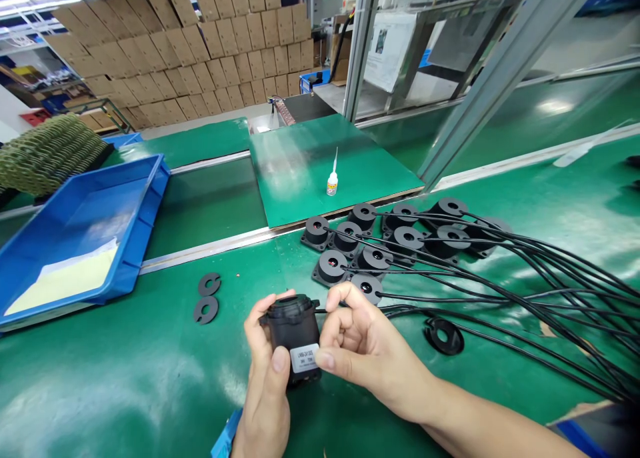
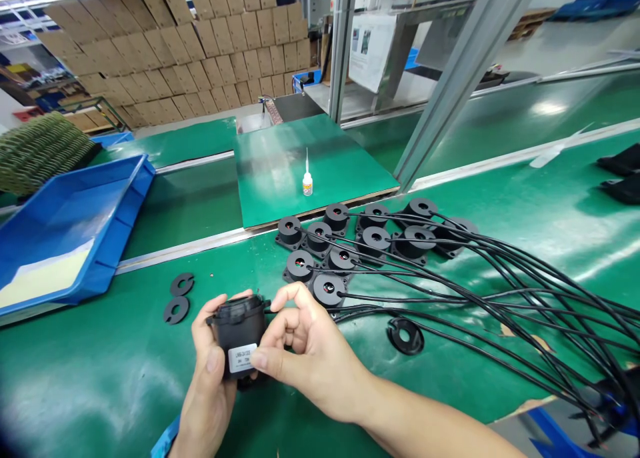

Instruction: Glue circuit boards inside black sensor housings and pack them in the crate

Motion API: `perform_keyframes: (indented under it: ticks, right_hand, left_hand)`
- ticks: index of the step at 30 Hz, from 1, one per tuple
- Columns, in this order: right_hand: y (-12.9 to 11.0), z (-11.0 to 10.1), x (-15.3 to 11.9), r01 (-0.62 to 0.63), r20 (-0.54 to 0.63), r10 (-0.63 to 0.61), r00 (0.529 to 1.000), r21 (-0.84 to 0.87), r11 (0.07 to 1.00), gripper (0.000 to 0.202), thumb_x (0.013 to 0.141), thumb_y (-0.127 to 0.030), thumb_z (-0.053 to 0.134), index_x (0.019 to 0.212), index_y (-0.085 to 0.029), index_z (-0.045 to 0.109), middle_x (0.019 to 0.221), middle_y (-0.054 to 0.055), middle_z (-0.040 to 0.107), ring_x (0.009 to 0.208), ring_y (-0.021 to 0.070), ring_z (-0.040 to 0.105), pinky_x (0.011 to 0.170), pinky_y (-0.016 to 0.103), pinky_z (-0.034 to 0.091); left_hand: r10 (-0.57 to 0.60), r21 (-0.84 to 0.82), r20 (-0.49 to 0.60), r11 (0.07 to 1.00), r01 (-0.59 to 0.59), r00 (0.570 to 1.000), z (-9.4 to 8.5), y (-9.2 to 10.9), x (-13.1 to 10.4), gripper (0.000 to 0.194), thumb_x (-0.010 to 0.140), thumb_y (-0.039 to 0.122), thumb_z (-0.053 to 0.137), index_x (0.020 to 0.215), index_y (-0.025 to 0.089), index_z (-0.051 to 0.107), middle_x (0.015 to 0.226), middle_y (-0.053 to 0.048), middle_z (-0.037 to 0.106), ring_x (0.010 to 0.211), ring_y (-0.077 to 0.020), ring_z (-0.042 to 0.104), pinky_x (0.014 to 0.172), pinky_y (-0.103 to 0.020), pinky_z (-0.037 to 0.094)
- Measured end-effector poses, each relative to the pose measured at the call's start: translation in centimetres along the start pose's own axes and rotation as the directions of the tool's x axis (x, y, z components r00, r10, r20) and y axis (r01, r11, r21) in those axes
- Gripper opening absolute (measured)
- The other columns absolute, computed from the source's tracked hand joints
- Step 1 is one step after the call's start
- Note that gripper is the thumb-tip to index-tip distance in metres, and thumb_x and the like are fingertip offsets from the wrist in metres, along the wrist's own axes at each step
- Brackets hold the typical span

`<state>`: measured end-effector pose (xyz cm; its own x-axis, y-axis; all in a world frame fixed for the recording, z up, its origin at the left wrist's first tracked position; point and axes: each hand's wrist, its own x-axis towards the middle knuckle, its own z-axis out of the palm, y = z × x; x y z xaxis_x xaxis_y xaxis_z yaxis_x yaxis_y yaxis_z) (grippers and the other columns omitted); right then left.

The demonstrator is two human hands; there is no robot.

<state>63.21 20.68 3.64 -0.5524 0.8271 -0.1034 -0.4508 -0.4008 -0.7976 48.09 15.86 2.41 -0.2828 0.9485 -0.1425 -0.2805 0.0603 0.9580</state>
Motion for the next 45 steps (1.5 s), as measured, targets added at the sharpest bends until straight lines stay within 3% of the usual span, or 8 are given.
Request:
perform_keyframes:
  ticks: [10, 16, 20, 22, 26, 32, 39, 45]
  right_hand:
    - [0.2, -0.2, 0.0, 0.002, -0.009, -0.002, 1.000, 0.013, 1.000, 0.059, 0.076, -0.025, 0.093, 0.106, -0.024, 0.043, 0.074, -0.009, 0.069, 0.063, 0.0052, 0.060, 0.058, 0.016, 0.039]
    - [1.0, -0.4, -0.2, 0.133, -0.085, -0.137, 0.987, -0.052, 0.990, 0.056, 0.075, -0.035, 0.093, 0.102, -0.027, 0.045, 0.065, -0.011, 0.056, 0.063, 0.0099, 0.062, 0.063, 0.022, 0.049]
    - [1.1, -1.2, 0.1, 0.415, 0.028, -0.465, 0.885, -0.503, 0.758, 0.099, 0.054, -0.043, 0.103, 0.137, -0.030, 0.051, 0.132, 0.009, 0.062, 0.124, 0.0266, 0.062, 0.100, 0.035, 0.056]
    - [0.9, -1.6, 0.5, 0.474, 0.200, -0.467, 0.861, -0.646, 0.598, 0.104, 0.063, -0.040, 0.099, 0.151, -0.032, 0.044, 0.153, 0.012, 0.050, 0.140, 0.0300, 0.052, 0.113, 0.041, 0.050]
    - [0.8, -1.8, 1.0, 0.539, 0.293, -0.513, 0.807, -0.722, 0.435, 0.069, 0.086, -0.029, 0.084, 0.147, -0.033, 0.053, 0.139, 0.009, 0.064, 0.130, 0.0250, 0.063, 0.114, 0.040, 0.052]
    - [1.5, -1.6, 0.9, 0.570, 0.340, -0.577, 0.742, -0.773, 0.278, 0.067, 0.090, -0.031, 0.080, 0.150, -0.029, 0.051, 0.138, 0.009, 0.066, 0.125, 0.0188, 0.067, 0.110, 0.027, 0.055]
    - [2.2, -1.6, 1.2, 0.634, 0.426, -0.643, 0.636, -0.764, 0.121, 0.052, 0.100, -0.027, 0.066, 0.150, -0.022, 0.052, 0.134, 0.010, 0.070, 0.129, 0.0179, 0.064, 0.114, 0.028, 0.051]
    - [2.2, -1.6, 1.4, 0.579, 0.341, -0.614, 0.712, -0.780, 0.238, 0.061, 0.092, -0.030, 0.078, 0.148, -0.027, 0.054, 0.136, 0.008, 0.070, 0.123, 0.0185, 0.069, 0.109, 0.027, 0.055]
  left_hand:
    - [0.011, 0.129, 0.072, 0.991, -0.021, 0.997, 0.1, 0.5, -0.2, 0.067, 0.093, 0.061, 0.063, 0.146, 0.029, 0.036, 0.158, -0.015, 0.045, 0.132, -0.0396, 0.056, 0.105, -0.052, 0.049]
    - [0.014, -0.050, -0.021, 0.999, -0.015, 1.000, 0.2, 1.1, -0.4, 0.067, 0.087, 0.063, 0.069, 0.141, 0.034, 0.042, 0.156, -0.009, 0.049, 0.132, -0.0350, 0.057, 0.101, -0.043, 0.053]
    - [-0.026, -0.116, 0.004, 0.993, 0.026, 1.000, -0.6, 0.8, -0.5, 0.070, 0.087, 0.062, 0.070, 0.146, 0.035, 0.042, 0.152, -0.008, 0.053, 0.135, -0.0336, 0.055, 0.106, -0.044, 0.052]
    - [0.008, -0.127, 0.054, 0.992, -0.001, 0.999, -1.2, 0.2, -0.3, 0.068, 0.090, 0.062, 0.066, 0.147, 0.034, 0.042, 0.151, -0.009, 0.054, 0.137, -0.0342, 0.054, 0.108, -0.046, 0.052]
    - [0.106, -0.098, 0.150, 0.991, -0.092, 0.983, -2.1, -0.5, 0.2, 0.070, 0.092, 0.072, 0.055, 0.147, 0.031, 0.044, 0.157, -0.011, 0.048, 0.140, -0.0367, 0.052, 0.108, -0.049, 0.053]
    - [0.014, 0.075, 0.092, 0.997, -0.021, 0.996, -0.9, 1.0, -0.3, 0.076, 0.088, 0.062, 0.070, 0.150, 0.033, 0.037, 0.162, -0.012, 0.041, 0.113, -0.0318, 0.069, 0.089, -0.045, 0.062]
    - [0.162, 0.295, -0.007, 0.943, -0.153, 0.987, 0.1, 1.1, -0.7, 0.070, 0.083, 0.043, 0.081, 0.139, 0.032, 0.040, 0.150, -0.013, 0.054, 0.106, -0.0241, 0.072, 0.085, -0.036, 0.062]
    - [0.106, 0.235, 0.035, 0.966, -0.111, 0.994, -0.9, 0.7, -0.5, 0.061, 0.092, 0.052, 0.069, 0.143, 0.032, 0.042, 0.150, -0.012, 0.054, 0.130, -0.0304, 0.061, 0.106, -0.047, 0.054]
